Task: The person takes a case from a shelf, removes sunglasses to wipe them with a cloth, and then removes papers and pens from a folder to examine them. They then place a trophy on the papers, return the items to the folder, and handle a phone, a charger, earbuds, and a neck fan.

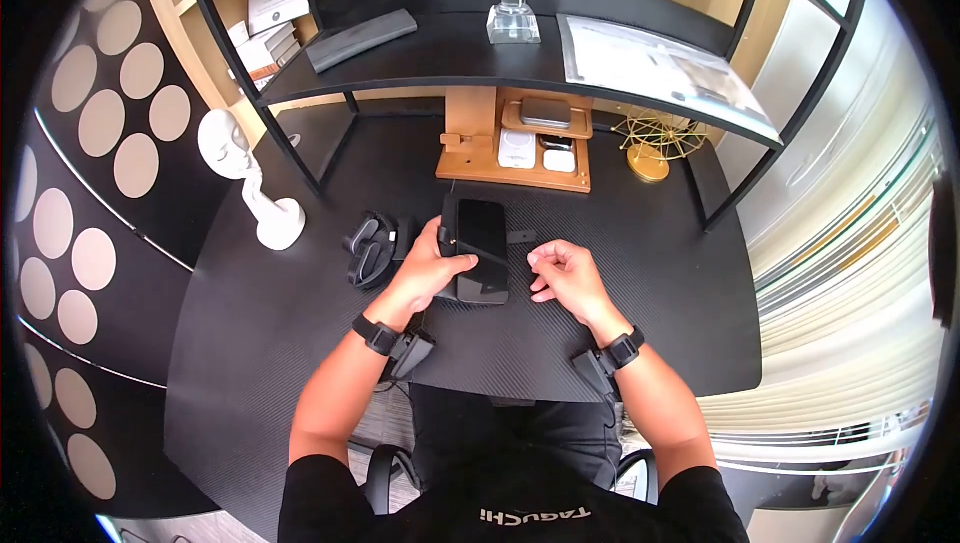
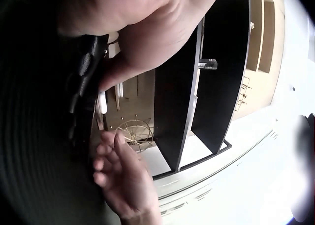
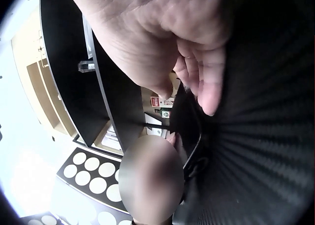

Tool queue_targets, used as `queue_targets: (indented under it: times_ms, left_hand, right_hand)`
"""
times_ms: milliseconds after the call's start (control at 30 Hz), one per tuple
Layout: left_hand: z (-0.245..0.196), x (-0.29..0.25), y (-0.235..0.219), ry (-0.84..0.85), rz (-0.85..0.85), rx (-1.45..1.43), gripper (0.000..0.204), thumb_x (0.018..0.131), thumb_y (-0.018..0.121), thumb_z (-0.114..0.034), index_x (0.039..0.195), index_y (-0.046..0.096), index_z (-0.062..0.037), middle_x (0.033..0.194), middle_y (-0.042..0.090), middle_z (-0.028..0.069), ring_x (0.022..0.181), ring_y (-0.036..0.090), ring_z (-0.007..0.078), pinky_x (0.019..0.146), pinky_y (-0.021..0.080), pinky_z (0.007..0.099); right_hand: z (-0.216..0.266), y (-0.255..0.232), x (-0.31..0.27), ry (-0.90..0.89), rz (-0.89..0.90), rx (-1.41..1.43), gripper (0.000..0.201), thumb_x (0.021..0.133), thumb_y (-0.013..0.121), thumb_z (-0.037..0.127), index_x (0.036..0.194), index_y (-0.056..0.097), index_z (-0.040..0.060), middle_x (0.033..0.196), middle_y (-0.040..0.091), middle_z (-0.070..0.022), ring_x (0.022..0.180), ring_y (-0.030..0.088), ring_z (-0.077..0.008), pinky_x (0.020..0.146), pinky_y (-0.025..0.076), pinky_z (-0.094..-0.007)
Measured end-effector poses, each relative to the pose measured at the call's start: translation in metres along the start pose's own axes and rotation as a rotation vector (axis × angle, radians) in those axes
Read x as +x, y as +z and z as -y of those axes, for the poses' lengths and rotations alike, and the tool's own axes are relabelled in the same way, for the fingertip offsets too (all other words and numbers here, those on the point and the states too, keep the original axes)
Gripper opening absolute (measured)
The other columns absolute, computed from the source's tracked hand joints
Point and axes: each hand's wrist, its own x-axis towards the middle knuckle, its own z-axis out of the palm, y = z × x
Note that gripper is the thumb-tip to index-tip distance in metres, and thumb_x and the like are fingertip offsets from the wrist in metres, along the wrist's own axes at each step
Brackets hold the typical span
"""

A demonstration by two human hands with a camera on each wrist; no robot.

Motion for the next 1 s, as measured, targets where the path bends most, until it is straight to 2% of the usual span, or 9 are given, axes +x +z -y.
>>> queue_targets:
  times_ms: [67, 133, 267, 367, 467, 567, 633, 900, 1000]
  left_hand:
    - [-0.002, 0.004, -0.006, 0.164, -0.013, 0.296, 0.079, 0.085, 0.072, -0.002, 0.147, 0.026, 0.0089, 0.115, 0.064, 0.0192, 0.109, 0.064, 0.0263, 0.096, 0.049, 0.0314]
    - [-0.009, -0.002, -0.008, 0.144, -0.05, 0.656, 0.079, 0.085, 0.073, -0.011, 0.146, 0.027, 0.0107, 0.118, 0.063, 0.025, 0.11, 0.064, 0.0308, 0.097, 0.049, 0.0341]
    - [-0.067, -0.019, 0.01, -0.093, 0.035, 1.076, 0.084, 0.084, 0.076, -0.028, 0.142, 0.033, 0.0136, 0.12, 0.06, 0.0349, 0.111, 0.063, 0.0393, 0.099, 0.049, 0.0403]
    - [-0.06, -0.015, 0.012, -0.116, 0.023, 1.279, 0.08, 0.083, 0.077, -0.03, 0.14, 0.039, 0.0114, 0.125, 0.056, 0.0373, 0.117, 0.058, 0.0453, 0.099, 0.048, 0.0445]
    - [-0.041, -0.018, 0.013, 0.18, -0.079, 1.562, 0.068, 0.087, 0.071, -0.024, 0.142, 0.043, 0.0044, 0.135, 0.048, 0.038, 0.125, 0.05, 0.0509, 0.103, 0.045, 0.0484]
    - [-0.019, -0.011, 0.007, 0.51, 0.056, 1.489, 0.057, 0.092, 0.063, -0.017, 0.144, 0.045, -0.0033, 0.144, 0.039, 0.0364, 0.13, 0.042, 0.0559, 0.107, 0.041, 0.051]
    - [-0.015, -0.015, 0.017, 0.258, 0.149, 1.494, 0.05, 0.099, 0.051, -0.02, 0.147, 0.043, -0.0068, 0.152, 0.031, 0.0342, 0.138, 0.033, 0.0543, 0.113, 0.03, 0.0596]
    - [-0.012, -0.021, 0.045, 0.15, 0.045, 1.411, 0.094, 0.086, 0.065, -0.06, 0.145, 0.036, 0.0064, 0.155, 0.023, 0.0364, 0.144, 0.023, 0.0512, 0.113, 0.017, 0.0691]
    - [-0.007, -0.018, 0.042, 0.136, 0.044, 1.385, 0.083, 0.089, 0.065, -0.043, 0.146, 0.034, 0.0074, 0.156, 0.02, 0.0353, 0.145, 0.022, 0.0512, 0.112, 0.016, 0.0707]
  right_hand:
    - [-0.002, -0.001, 0.001, -0.01, -0.001, 0.012, 0.021, 0.096, 0.065, 0.014, 0.103, 0.063, -0.0052, 0.086, 0.064, -0.0082, 0.067, 0.065, -0.0129, 0.057, 0.061, -0.0287]
    - [-0.003, -0.001, 0.001, -0.021, -0.007, 0.015, 0.02, 0.096, 0.064, 0.013, 0.103, 0.063, -0.0053, 0.086, 0.064, -0.0084, 0.068, 0.065, -0.0133, 0.057, 0.061, -0.0289]
    - [-0.001, -0.001, 0.001, -0.034, -0.023, 0.009, 0.018, 0.096, 0.064, 0.012, 0.103, 0.064, -0.0049, 0.086, 0.064, -0.0081, 0.069, 0.065, -0.0136, 0.056, 0.061, -0.0289]
    - [-0.003, -0.004, 0.002, -0.044, -0.036, 0.001, 0.018, 0.096, 0.064, 0.012, 0.102, 0.064, -0.0047, 0.086, 0.064, -0.0079, 0.07, 0.065, -0.0134, 0.057, 0.061, -0.0289]
    - [-0.003, -0.007, 0.003, -0.052, -0.049, -0.01, 0.018, 0.096, 0.064, 0.012, 0.103, 0.064, -0.0047, 0.087, 0.064, -0.0078, 0.071, 0.064, -0.0132, 0.057, 0.061, -0.029]
    - [-0.005, -0.008, 0.003, -0.047, -0.056, -0.007, 0.018, 0.095, 0.064, 0.012, 0.103, 0.065, -0.0045, 0.087, 0.064, -0.0079, 0.071, 0.064, -0.0132, 0.057, 0.061, -0.0294]
    - [-0.006, -0.008, 0.004, -0.049, -0.046, -0.005, 0.018, 0.095, 0.064, 0.013, 0.102, 0.065, -0.0044, 0.087, 0.064, -0.0078, 0.071, 0.064, -0.0132, 0.057, 0.061, -0.0295]
    - [-0.008, -0.007, 0.004, -0.059, -0.021, -0.038, 0.018, 0.095, 0.065, 0.013, 0.101, 0.066, -0.0042, 0.085, 0.065, -0.0074, 0.07, 0.064, -0.0129, 0.056, 0.06, -0.0284]
    - [-0.008, -0.008, 0.004, -0.059, -0.019, -0.033, 0.018, 0.095, 0.065, 0.013, 0.101, 0.066, -0.0043, 0.085, 0.065, -0.0075, 0.07, 0.064, -0.0129, 0.056, 0.06, -0.0285]
